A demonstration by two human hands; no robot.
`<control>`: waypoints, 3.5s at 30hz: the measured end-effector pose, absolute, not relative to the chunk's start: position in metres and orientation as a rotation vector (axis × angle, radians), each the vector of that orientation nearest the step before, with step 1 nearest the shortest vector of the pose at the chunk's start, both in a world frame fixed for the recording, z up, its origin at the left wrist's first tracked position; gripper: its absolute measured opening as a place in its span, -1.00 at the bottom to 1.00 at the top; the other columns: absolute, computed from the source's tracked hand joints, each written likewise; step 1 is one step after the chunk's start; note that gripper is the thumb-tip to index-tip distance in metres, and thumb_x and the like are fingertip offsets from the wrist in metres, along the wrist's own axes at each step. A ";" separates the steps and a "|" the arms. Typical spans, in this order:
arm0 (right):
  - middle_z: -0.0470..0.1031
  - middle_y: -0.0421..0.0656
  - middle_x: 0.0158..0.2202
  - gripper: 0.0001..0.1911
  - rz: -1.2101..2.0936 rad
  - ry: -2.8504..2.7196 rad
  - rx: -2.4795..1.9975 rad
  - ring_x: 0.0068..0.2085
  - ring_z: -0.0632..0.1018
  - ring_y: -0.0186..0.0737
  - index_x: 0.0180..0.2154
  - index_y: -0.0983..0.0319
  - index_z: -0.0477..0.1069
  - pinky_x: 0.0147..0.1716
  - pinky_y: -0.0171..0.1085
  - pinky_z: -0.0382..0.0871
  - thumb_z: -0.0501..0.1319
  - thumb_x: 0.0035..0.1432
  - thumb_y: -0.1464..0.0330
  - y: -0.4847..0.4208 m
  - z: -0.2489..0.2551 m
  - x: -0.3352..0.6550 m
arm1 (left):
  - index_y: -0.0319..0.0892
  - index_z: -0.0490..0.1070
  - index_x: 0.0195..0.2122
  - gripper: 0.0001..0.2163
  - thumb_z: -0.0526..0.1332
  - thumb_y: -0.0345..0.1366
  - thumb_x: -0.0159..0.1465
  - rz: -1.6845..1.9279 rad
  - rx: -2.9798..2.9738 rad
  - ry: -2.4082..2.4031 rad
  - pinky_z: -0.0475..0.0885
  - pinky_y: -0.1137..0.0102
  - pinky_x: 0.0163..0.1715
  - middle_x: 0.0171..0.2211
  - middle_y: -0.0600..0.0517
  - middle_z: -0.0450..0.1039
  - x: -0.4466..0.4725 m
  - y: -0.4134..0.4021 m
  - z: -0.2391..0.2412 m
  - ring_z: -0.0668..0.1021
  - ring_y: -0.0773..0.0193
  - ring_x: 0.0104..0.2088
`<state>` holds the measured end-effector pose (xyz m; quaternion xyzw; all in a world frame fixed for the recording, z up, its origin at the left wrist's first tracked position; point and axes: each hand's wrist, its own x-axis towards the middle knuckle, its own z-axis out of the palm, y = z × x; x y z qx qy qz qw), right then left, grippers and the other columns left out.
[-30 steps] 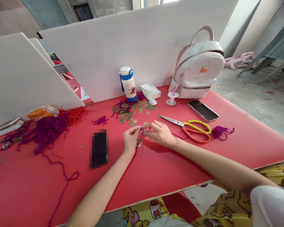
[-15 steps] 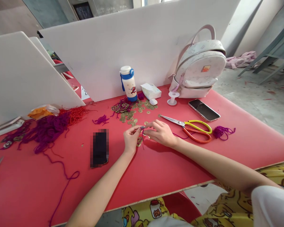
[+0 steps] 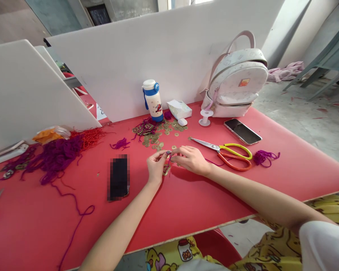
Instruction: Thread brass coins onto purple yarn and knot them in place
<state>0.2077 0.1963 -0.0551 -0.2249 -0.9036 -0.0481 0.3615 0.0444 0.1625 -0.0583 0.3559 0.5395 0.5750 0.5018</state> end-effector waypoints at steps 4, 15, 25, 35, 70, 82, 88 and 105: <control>0.54 -0.10 -0.19 -0.75 -0.078 -2.347 -0.541 -0.28 0.48 -0.29 -0.22 0.21 0.44 -0.31 -0.29 0.27 -0.01 0.37 0.40 0.197 -0.054 0.209 | -0.26 0.55 -0.34 -0.61 0.41 -0.02 -0.02 1.399 0.841 1.276 0.12 0.53 -0.82 -0.62 0.14 0.38 0.045 0.162 -0.057 0.20 0.55 -0.81; 0.52 -0.11 -0.32 -0.77 -0.091 -2.333 -0.536 -0.33 0.47 -0.27 -0.23 0.21 0.46 -0.37 -0.30 0.28 0.03 0.35 0.41 0.197 -0.059 0.209 | -0.25 0.58 -0.36 -0.69 0.42 -0.11 -0.02 1.431 0.882 1.300 0.17 0.54 -0.76 -0.56 0.06 0.47 0.045 0.163 -0.057 0.28 0.52 -0.74; 0.57 -0.12 -0.24 -0.78 -0.032 -2.369 -0.524 -0.30 0.53 -0.32 -0.20 0.21 0.44 -0.35 -0.33 0.30 0.01 0.36 0.42 0.198 -0.059 0.210 | -0.25 0.56 -0.35 -0.66 0.40 -0.06 -0.01 1.395 0.844 1.301 0.11 0.53 -0.82 -0.58 0.10 0.44 0.045 0.161 -0.055 0.20 0.56 -0.80; 0.54 -0.09 -0.15 -0.81 -0.094 -2.326 -0.547 -0.23 0.51 -0.26 -0.22 0.18 0.44 -0.29 -0.29 0.36 0.05 0.33 0.43 0.196 -0.054 0.208 | -0.25 0.57 -0.37 -0.65 0.42 -0.05 -0.03 1.429 0.869 1.295 0.08 0.54 -0.80 -0.64 0.13 0.39 0.045 0.162 -0.054 0.21 0.55 -0.79; 0.46 -0.12 -0.32 -0.77 0.343 -2.201 -0.710 -0.30 0.47 -0.27 -0.22 0.21 0.41 -0.35 -0.34 0.25 -0.01 0.36 0.40 0.197 -0.059 0.210 | -0.17 0.54 -0.37 -0.92 0.25 -0.34 0.17 1.282 1.642 1.467 0.46 0.41 -0.32 -0.36 -0.02 0.56 0.037 0.167 -0.070 0.58 0.25 -0.36; 0.42 -0.18 -0.40 -0.83 0.820 -1.770 -0.933 -0.38 0.43 -0.29 -0.37 0.22 0.38 -0.42 -0.33 0.23 0.07 0.26 0.38 0.207 -0.065 0.204 | -0.19 0.54 -0.31 -0.88 0.20 -0.35 0.22 1.255 1.651 1.381 0.50 0.36 -0.25 -0.29 -0.07 0.56 0.038 0.168 -0.067 0.59 0.21 -0.29; 0.38 -0.20 -0.42 -0.77 0.871 -1.762 -0.834 -0.38 0.40 -0.29 -0.37 0.22 0.37 -0.38 -0.30 0.24 0.06 0.30 0.29 0.207 -0.062 0.207 | -0.21 0.54 -0.32 -0.89 0.22 -0.35 0.20 1.315 1.591 1.320 0.52 0.37 -0.27 -0.30 -0.06 0.56 0.037 0.168 -0.067 0.60 0.22 -0.31; 0.33 -0.19 -0.33 -0.94 0.944 -1.781 -0.740 -0.31 0.38 -0.28 -0.37 0.15 0.58 -0.36 -0.28 0.28 0.34 0.08 0.32 0.215 -0.063 0.212 | -0.19 0.54 -0.36 -0.90 0.22 -0.36 0.20 1.360 1.727 1.305 0.46 0.45 -0.40 -0.34 -0.04 0.55 0.037 0.164 -0.056 0.57 0.26 -0.34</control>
